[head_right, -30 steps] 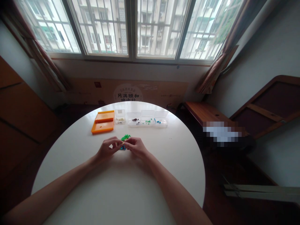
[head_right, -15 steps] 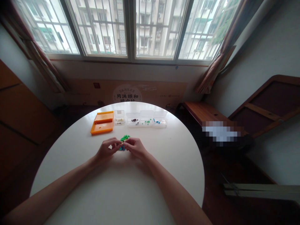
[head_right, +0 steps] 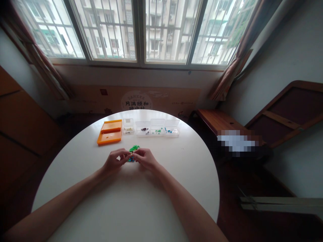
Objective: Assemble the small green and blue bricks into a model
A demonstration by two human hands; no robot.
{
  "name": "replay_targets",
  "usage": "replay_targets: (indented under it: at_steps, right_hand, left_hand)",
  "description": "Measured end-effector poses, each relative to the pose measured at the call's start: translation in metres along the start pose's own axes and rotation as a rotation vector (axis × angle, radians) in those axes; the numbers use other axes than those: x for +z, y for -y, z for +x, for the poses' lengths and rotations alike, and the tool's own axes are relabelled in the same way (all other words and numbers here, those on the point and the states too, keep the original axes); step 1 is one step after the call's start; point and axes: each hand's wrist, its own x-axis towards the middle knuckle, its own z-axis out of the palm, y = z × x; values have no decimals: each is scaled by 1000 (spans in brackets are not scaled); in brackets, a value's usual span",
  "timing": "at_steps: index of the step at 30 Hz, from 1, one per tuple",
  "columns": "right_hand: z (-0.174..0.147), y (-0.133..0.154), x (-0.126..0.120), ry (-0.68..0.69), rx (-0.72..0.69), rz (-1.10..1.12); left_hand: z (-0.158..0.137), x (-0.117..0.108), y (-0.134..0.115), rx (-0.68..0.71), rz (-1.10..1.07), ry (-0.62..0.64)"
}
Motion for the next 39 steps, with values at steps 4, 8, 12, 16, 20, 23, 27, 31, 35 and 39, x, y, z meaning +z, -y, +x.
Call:
replay_targets:
  at_steps: [4,8,12,16,20,23,27,31,35,39]
  right_hand:
    - [0,1,1,4,4,-10]
    - [0,0,1,11,2,-10]
    - [0,0,0,13,0,-11]
    - [0,0,1,12,3,-21]
    - [0,1,1,10,4,-12]
    - [0,2,0,14,3,7]
    - [0,4,0,8,7,32]
    - [0,5,0,7,14,48]
    - [-1,6,0,7,17,65]
    - [-1,7,1,6,22,79]
  left_hand:
    - [0,0,0,11,2,-2]
    - [-1,0,0,8,-2,1]
    - [0,0,1,3,2,3]
    - [0,1,4,13,10,3]
    - [-1,0,4,12,15,5]
    - [-1,0,4,10,18,8]
    - [-1,1,5,16,18,6]
    - [-1,1,6,32,18,-2]
    - [-1,1,5,24,6,2]
    - [-1,1,4,23,-3,15]
